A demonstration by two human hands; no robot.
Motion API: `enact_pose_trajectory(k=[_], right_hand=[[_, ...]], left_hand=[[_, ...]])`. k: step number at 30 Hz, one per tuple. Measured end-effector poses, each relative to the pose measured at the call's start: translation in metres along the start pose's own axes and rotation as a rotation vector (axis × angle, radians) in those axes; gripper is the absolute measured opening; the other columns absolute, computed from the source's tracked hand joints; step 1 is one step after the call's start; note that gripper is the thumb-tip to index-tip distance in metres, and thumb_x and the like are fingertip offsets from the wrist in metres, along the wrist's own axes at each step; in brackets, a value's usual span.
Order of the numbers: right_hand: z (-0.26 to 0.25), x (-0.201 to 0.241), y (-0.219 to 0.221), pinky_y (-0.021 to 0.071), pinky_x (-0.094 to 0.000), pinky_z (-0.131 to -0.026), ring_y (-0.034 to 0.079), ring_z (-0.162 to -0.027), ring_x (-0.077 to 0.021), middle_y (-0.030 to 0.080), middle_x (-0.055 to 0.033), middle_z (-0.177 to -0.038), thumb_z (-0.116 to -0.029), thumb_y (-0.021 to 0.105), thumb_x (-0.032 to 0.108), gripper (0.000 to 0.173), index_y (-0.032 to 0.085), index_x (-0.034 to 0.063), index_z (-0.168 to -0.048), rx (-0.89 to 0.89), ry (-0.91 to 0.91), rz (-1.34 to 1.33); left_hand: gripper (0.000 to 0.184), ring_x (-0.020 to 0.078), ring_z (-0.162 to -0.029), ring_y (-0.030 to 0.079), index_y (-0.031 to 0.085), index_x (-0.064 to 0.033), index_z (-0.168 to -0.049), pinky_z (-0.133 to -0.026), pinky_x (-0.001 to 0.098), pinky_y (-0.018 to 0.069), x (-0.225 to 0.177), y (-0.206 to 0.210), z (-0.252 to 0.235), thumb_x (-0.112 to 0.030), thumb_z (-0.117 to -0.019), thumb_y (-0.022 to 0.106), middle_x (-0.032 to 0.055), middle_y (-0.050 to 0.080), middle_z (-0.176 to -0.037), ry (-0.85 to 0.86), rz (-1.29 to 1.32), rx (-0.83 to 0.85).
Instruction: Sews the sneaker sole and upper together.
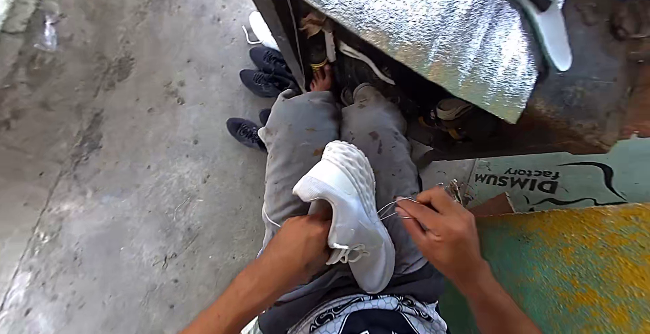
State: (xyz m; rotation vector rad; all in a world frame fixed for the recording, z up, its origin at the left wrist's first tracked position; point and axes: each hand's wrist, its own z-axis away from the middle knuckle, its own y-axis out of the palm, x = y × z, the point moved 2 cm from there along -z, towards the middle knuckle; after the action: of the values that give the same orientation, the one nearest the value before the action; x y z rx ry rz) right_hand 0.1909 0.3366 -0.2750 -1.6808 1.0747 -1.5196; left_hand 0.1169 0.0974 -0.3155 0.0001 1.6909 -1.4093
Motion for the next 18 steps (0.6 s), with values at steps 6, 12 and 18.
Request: enact_pose_trajectory(k=[6, 12, 18], right_hand=[[0.009, -0.01, 0.012, 0.0568, -0.0292, -0.066, 0.064, -0.081, -0.0111, 0.065, -0.0083, -0.111, -0.1003, 0.063, 0.026, 0.017, 0.079, 0.019, -0.101, 0.279, 0.072, -0.321], [0.062, -0.117, -0.038, 0.0571, -0.0268, -0.091, 0.066, -0.107, -0.0056, 0.062, -0.0062, -0.139, -0.0987, 0.063, 0.03, 0.025, 0.079, 0.011, -0.092, 0.494, 0.246, -0.455], [0.056, -0.086, -0.019, 0.0562, -0.0288, -0.067, 0.064, -0.082, -0.0102, 0.062, -0.0109, -0.137, -0.0994, 0.064, 0.039, 0.033, 0.075, 0.0148, -0.119, 0.31, 0.288, -0.302]], left_hand=[[0.012, 0.0319, -0.061, 0.068, 0.066, -0.0056, -0.079, -0.049, 0.0517, 0.0531, 0.0, -0.002, 0.002, -0.017, -0.0784, 0.065, 0.0124, 0.066, -0.073, -0.002, -0.022, -0.022], [0.025, 0.0346, -0.085, 0.074, 0.07, -0.0027, -0.103, -0.061, 0.052, 0.0598, 0.056, -0.047, 0.064, -0.006, -0.1008, 0.046, 0.0193, 0.071, -0.115, -0.115, -0.136, -0.131], [0.024, 0.0185, -0.121, 0.065, 0.069, -0.0168, -0.082, -0.101, 0.0367, 0.0559, 0.082, -0.065, 0.087, -0.023, -0.1, 0.054, 0.0004, 0.068, -0.131, -0.104, 0.542, -0.084]])
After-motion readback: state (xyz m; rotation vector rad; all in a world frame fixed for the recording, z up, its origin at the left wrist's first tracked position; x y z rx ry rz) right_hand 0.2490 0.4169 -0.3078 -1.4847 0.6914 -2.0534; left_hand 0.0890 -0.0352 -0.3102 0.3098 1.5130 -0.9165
